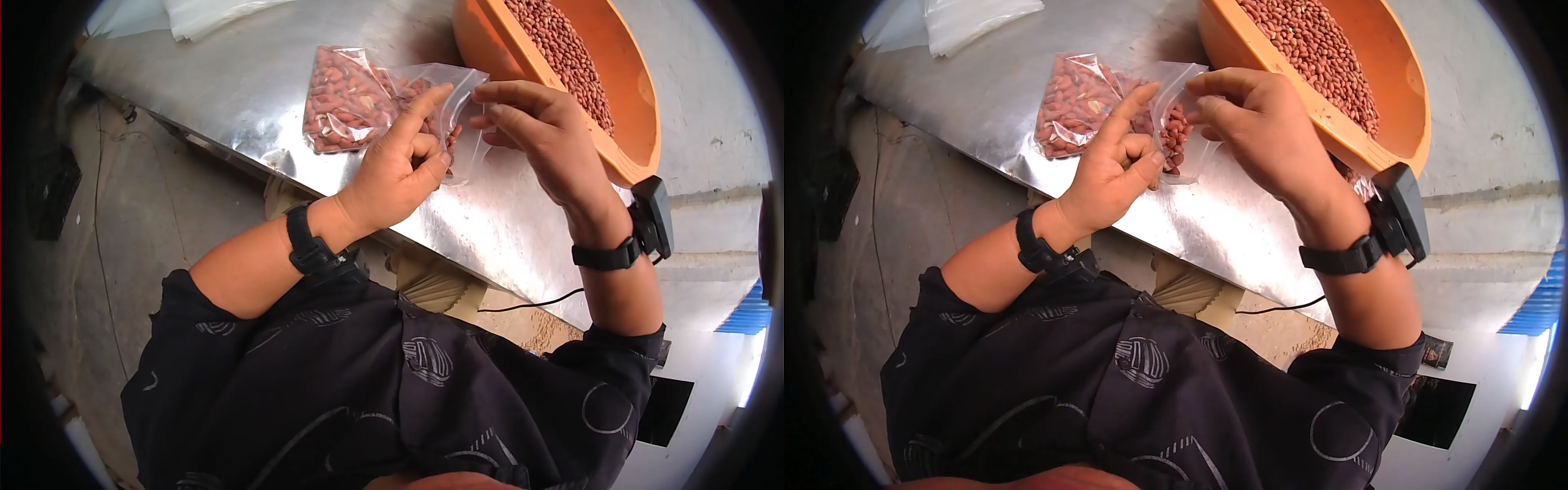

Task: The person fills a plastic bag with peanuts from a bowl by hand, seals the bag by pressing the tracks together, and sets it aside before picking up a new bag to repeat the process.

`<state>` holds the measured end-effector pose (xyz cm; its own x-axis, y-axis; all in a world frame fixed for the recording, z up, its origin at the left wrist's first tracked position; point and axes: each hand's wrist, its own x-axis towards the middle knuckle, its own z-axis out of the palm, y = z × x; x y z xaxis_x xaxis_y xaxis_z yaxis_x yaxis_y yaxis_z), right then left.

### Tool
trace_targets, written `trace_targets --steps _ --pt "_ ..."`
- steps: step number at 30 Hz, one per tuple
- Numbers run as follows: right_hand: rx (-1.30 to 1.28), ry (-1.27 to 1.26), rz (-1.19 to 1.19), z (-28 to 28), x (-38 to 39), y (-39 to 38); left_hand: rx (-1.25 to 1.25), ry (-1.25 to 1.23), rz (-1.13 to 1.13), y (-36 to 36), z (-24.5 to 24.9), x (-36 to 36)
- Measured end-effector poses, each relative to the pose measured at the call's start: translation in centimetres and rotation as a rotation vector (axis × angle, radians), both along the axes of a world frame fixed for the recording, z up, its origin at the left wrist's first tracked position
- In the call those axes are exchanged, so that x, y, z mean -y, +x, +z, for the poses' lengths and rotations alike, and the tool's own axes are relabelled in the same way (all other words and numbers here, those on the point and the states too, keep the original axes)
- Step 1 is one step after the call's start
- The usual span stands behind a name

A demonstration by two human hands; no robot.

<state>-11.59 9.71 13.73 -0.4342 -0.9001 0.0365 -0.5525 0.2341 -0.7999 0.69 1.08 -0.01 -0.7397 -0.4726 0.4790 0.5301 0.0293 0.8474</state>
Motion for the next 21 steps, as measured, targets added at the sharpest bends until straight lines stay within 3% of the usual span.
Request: trace_targets --steps 2,4,6,8,10,13,14,16,19,21 --pt "-0.119 -0.087 0.008 3.4 -1.0 0.0 -0.002 0.024 -0.013 -0.2 -0.1 0.1" --pt "-0.417 -0.268 -0.011 5.9 -1.5 -2.6 -0.002 0.043 -0.029 -0.3 -0.1 0.1" --pt "-0.517 -0.199 -0.017 7.6 -1.8 -7.7 -0.009 0.037 -0.027 -0.4 -0.2 0.1" --pt "-0.359 0.125 -0.113 7.7 -2.1 -12.7 -0.006 0.027 -0.020 -0.4 -0.1 0.1" --pt "-0.359 0.470 -0.208 6.8 -2.4 -14.2 0.014 0.014 -0.011 -0.3 0.1 0.1" --pt "-0.355 0.744 -0.091 4.2 -3.9 -20.8 -0.003 0.006 -0.020 -0.2 0.1 0.1" --pt "-0.087 0.754 -0.081 3.8 -3.9 -21.1 0.002 0.023 -0.034 -0.2 0.2 0.1" --pt "0.075 0.703 -0.080 4.3 -3.3 -17.8 0.011 0.058 -0.064 -0.1 0.3 0.0" --pt "0.254 0.608 -0.096 4.3 -2.9 -15.4 0.019 0.023 -0.053 -0.2 0.0 0.0" --pt "0.236 0.554 -0.075 4.3 -2.5 -14.5 0.033 0.031 -0.057 -0.2 0.1 0.1"
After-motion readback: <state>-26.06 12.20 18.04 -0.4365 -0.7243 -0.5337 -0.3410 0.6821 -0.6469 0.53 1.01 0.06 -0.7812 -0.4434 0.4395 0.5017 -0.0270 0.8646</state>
